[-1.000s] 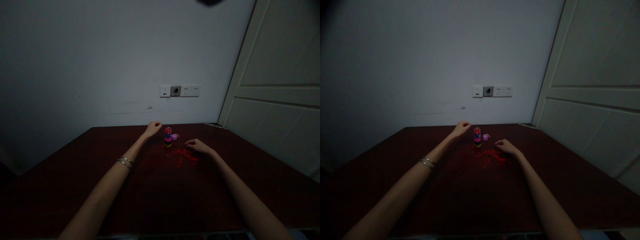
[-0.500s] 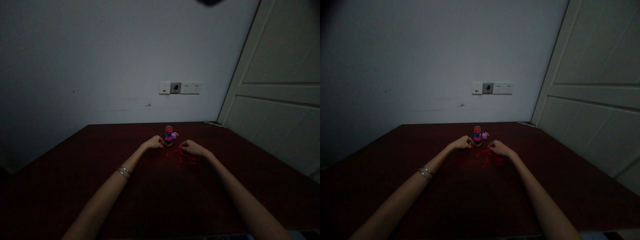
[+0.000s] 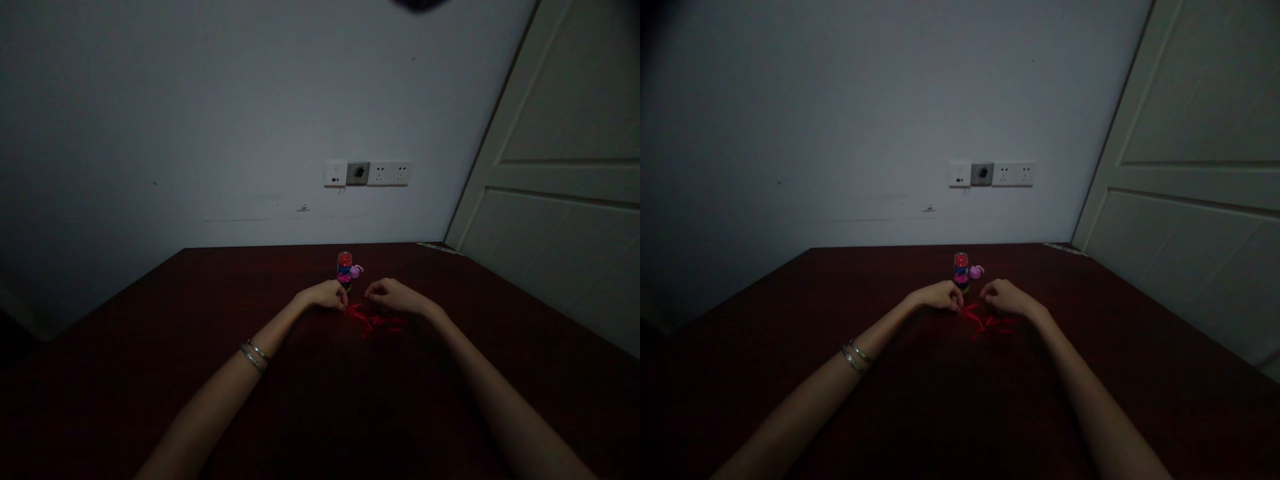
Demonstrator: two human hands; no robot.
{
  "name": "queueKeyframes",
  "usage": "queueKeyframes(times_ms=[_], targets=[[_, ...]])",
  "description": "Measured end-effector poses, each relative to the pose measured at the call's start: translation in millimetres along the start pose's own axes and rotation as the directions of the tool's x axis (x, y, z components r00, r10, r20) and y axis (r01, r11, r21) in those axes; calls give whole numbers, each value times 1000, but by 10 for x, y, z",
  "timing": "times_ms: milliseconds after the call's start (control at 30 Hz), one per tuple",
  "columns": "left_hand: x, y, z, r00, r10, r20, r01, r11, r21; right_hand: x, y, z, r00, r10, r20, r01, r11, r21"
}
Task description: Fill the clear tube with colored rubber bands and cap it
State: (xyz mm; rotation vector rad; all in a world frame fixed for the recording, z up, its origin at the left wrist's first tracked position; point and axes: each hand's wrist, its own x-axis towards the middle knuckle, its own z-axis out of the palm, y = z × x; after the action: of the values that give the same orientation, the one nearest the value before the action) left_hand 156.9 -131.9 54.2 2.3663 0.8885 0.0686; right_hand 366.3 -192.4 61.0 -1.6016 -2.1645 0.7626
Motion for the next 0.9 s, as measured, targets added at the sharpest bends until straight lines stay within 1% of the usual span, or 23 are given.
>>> queueKeyframes(times_ms=[33,67,133,200,233,300,400,500,600,733,900], targets=[[11,29,24,1000,9,4,-9,1000,2,-22,54,-57,996,93,12,-93,996,1],[22,52,46,1000,18,9,-18,1000,-2,-44,110,-107,980,193,43,-194,981,5],[41,79,75,999,35,28,-34,999,-35,-80,205,-170,925,360,122,-364,931,17],[50,91,87,998,36,51,-32,996,-89,-99,254,-180,876,443,189,-457,889,35],[52,95,88,998,31,57,-24,994,-111,-101,257,-167,865,455,214,-474,879,48],[51,102,84,998,19,63,-11,991,-134,-95,226,-120,864,431,261,-464,882,78],[45,125,86,998,28,59,-22,994,-104,-68,137,-28,898,316,305,-368,921,129],[32,186,112,995,84,44,-84,996,-2,-32,83,49,940,158,303,-226,952,206],[12,274,150,994,108,28,-111,987,112,5,87,97,956,52,287,-130,957,261],[-1,341,185,995,101,10,-101,980,172,33,102,118,965,21,261,-100,951,292],[18,310,195,994,106,6,-106,980,170,43,95,99,980,38,197,-99,946,310]])
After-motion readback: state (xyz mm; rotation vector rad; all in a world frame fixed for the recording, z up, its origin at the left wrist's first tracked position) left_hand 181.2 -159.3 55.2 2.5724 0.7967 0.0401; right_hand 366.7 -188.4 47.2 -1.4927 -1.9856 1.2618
